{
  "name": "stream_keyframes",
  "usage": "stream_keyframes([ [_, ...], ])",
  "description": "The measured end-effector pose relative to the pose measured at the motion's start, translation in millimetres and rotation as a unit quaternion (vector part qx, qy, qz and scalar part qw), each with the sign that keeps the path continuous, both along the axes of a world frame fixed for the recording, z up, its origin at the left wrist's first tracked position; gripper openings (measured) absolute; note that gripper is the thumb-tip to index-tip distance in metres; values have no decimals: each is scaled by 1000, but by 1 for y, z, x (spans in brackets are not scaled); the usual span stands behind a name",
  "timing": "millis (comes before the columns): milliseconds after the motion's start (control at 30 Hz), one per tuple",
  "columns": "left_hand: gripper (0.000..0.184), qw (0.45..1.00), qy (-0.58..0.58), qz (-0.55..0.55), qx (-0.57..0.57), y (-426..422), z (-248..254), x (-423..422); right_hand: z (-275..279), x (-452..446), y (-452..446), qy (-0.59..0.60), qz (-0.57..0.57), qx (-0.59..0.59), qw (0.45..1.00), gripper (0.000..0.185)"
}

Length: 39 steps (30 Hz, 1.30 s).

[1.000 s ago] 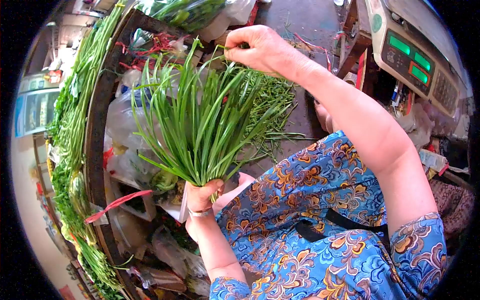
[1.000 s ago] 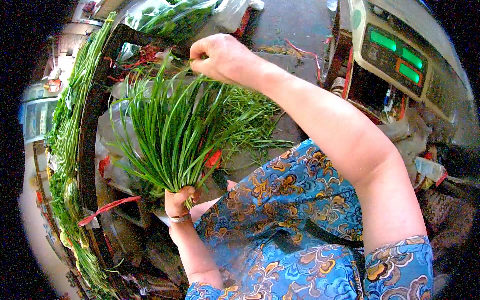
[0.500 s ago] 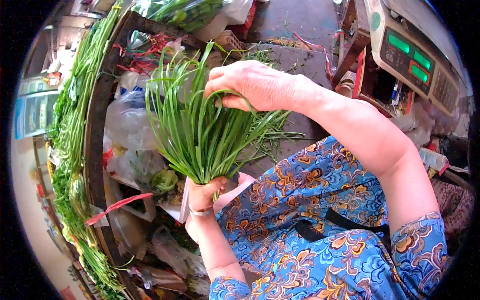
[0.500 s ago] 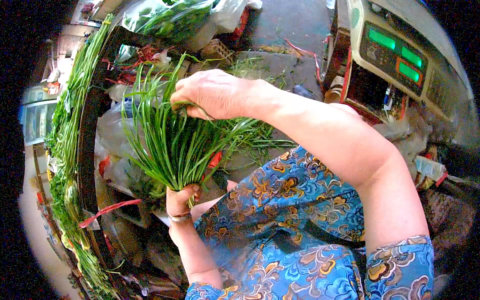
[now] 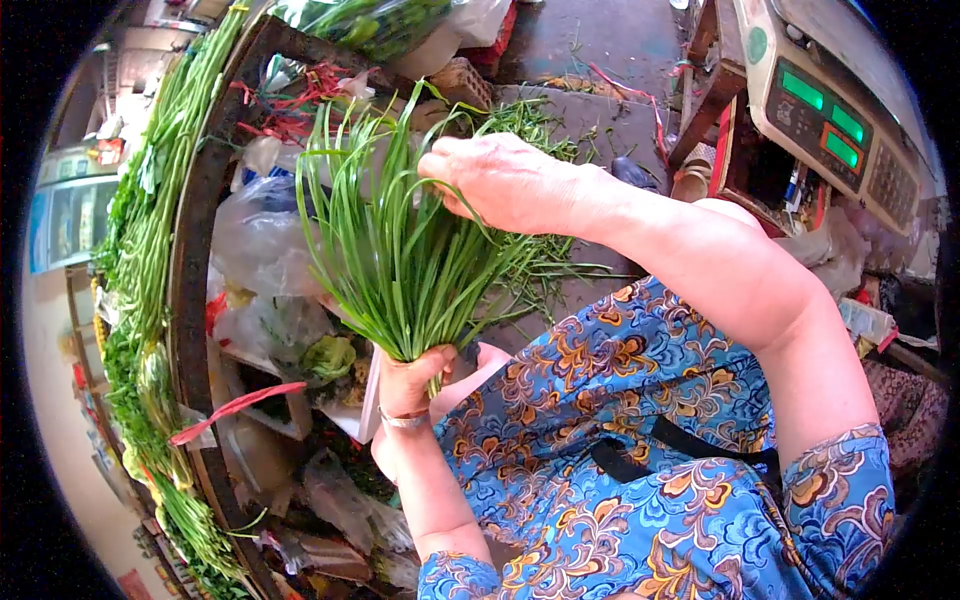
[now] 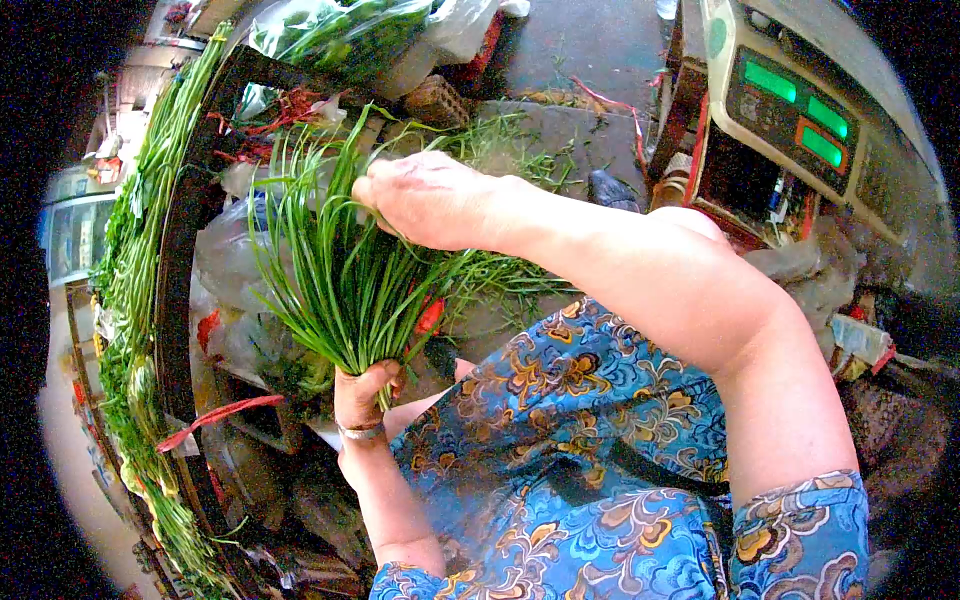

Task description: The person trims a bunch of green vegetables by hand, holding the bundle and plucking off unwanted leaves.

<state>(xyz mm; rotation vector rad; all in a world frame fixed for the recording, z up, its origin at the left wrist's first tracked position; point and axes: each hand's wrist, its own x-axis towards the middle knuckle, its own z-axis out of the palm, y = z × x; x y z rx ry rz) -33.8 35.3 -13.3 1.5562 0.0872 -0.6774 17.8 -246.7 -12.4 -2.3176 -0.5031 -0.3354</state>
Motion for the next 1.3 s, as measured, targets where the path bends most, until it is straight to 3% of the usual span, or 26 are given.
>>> stream_keyframes([
  [67,36,1000,14,6,-21,-1,1,-1,-1,6,-7,-34,-30,-62,997,23],
  [100,38,1000,3,7,-8,0,0,-2,-3,11,-11,-22,-57,21,998,20],
  [167,40,1000,-9,8,4,3,-3,-3,-5,18,-25,-90,-79,64,991,17],
  [300,42,999,15,36,-28,10,-2,-2,6,18,-41,-132,-201,51,969,18],
  [367,42,999,-27,36,-28,19,-6,2,4,17,-47,-123,-234,62,963,23],
  [467,41,997,-40,38,-44,20,-5,3,12,8,-53,-74,-242,4,968,27],
  [533,41,996,-44,52,-53,19,-5,3,11,3,-53,-69,-288,-115,948,32],
  [633,41,995,-48,29,-79,18,-4,4,15,4,-54,-17,-237,-45,970,34],
  [667,37,989,-25,40,-141,19,-5,5,19,3,-54,37,-221,15,974,32],
  [800,37,986,-7,13,-166,23,-8,8,12,8,-57,41,-224,18,974,23],
  [867,35,993,-51,5,-107,19,-7,5,-7,15,-59,-69,-234,43,969,20],
  [1000,34,993,-54,6,-109,23,-10,5,-6,11,-65,-50,-200,11,979,18],
  [1100,45,981,-2,14,-194,30,-13,7,6,8,-67,22,-186,42,981,16],
  [1167,34,992,-51,-13,-117,24,-7,5,13,6,-66,37,-181,68,980,15],
  [1300,35,992,-54,-14,-110,22,-6,5,16,5,-65,-14,-206,23,978,16],
])
